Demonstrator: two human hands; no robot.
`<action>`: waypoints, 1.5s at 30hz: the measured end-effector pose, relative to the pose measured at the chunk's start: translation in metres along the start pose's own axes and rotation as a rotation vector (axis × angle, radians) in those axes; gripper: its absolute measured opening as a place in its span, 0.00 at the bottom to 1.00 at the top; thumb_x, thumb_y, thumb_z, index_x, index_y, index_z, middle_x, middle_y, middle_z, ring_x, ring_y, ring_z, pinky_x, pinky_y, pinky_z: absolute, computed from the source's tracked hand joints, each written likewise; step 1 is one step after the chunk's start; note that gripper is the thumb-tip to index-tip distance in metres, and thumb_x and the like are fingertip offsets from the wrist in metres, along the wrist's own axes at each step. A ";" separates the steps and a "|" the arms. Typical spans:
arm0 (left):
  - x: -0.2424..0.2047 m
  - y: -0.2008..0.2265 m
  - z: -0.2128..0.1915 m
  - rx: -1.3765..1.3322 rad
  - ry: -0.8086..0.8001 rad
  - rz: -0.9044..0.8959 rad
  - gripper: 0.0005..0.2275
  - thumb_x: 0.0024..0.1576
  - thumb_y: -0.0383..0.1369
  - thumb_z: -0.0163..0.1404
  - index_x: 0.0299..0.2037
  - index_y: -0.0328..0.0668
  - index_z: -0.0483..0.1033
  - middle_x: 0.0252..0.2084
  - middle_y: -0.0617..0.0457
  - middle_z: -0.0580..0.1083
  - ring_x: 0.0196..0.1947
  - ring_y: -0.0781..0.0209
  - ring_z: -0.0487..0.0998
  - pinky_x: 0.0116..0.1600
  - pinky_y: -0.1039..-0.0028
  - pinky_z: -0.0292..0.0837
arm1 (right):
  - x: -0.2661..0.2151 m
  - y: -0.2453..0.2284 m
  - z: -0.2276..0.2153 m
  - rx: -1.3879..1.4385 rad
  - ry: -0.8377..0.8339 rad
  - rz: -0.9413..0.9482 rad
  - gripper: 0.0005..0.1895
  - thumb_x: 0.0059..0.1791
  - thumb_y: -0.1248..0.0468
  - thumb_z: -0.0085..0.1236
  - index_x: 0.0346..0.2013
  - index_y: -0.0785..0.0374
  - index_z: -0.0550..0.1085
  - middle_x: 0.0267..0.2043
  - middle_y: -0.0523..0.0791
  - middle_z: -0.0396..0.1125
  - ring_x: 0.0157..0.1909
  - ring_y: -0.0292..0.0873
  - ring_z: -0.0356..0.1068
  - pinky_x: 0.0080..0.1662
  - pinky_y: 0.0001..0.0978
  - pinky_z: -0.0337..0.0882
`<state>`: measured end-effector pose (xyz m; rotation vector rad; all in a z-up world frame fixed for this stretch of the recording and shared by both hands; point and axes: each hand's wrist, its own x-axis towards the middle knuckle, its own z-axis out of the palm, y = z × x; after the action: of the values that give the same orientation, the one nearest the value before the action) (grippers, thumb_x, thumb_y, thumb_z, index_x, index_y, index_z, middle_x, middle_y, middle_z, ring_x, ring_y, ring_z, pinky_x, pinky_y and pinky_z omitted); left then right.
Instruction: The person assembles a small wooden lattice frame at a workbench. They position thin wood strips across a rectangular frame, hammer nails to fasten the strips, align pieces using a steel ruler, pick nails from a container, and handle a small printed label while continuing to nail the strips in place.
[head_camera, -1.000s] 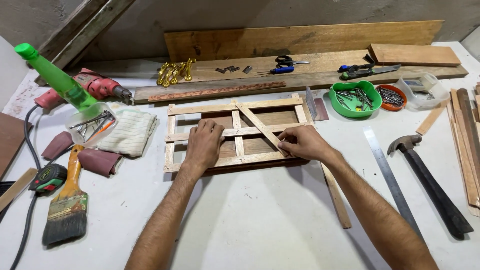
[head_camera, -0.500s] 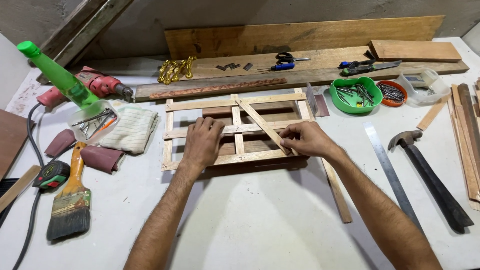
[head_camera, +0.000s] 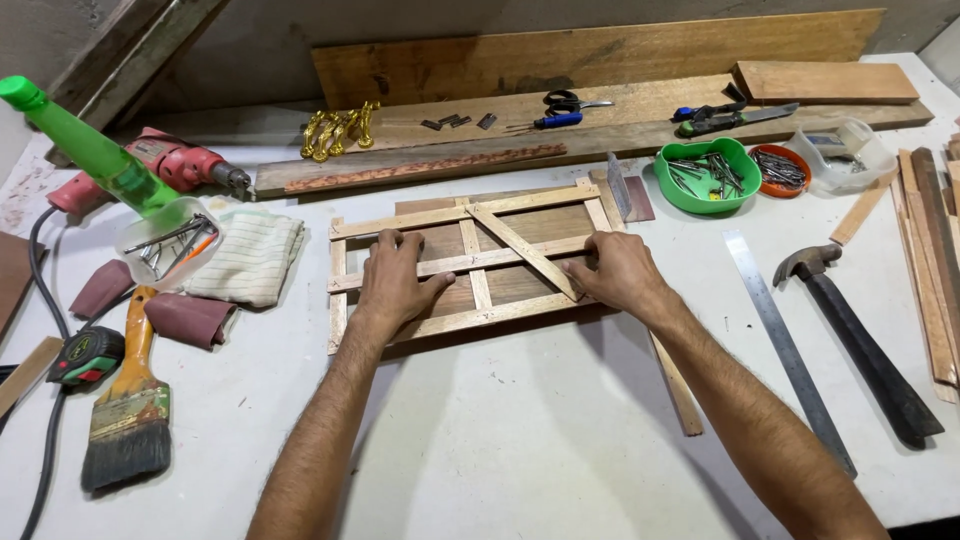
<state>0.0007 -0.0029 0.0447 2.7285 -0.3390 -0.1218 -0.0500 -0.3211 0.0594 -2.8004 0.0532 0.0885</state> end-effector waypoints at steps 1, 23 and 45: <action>0.002 -0.001 0.001 0.001 -0.004 0.000 0.33 0.52 0.50 0.63 0.62 0.37 0.68 0.63 0.34 0.62 0.63 0.44 0.65 0.62 0.52 0.71 | 0.003 0.003 0.004 0.002 -0.003 0.003 0.25 0.50 0.50 0.65 0.44 0.74 0.77 0.29 0.55 0.74 0.30 0.48 0.77 0.34 0.42 0.80; 0.018 -0.012 0.004 0.066 -0.030 0.079 0.33 0.47 0.51 0.66 0.55 0.33 0.76 0.57 0.38 0.69 0.58 0.47 0.70 0.61 0.57 0.75 | 0.002 0.017 0.000 0.037 -0.009 0.159 0.25 0.50 0.53 0.64 0.49 0.73 0.75 0.27 0.56 0.75 0.27 0.48 0.78 0.29 0.40 0.79; -0.026 -0.010 -0.009 0.167 0.058 0.145 0.25 0.47 0.55 0.64 0.50 0.51 0.81 0.56 0.51 0.72 0.56 0.55 0.68 0.60 0.58 0.67 | -0.027 0.033 -0.006 0.108 -0.095 0.092 0.17 0.51 0.57 0.60 0.48 0.67 0.77 0.35 0.50 0.79 0.32 0.44 0.81 0.36 0.35 0.83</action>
<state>-0.0214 0.0163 0.0503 2.8527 -0.5510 0.0267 -0.0783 -0.3530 0.0557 -2.6812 0.1586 0.2330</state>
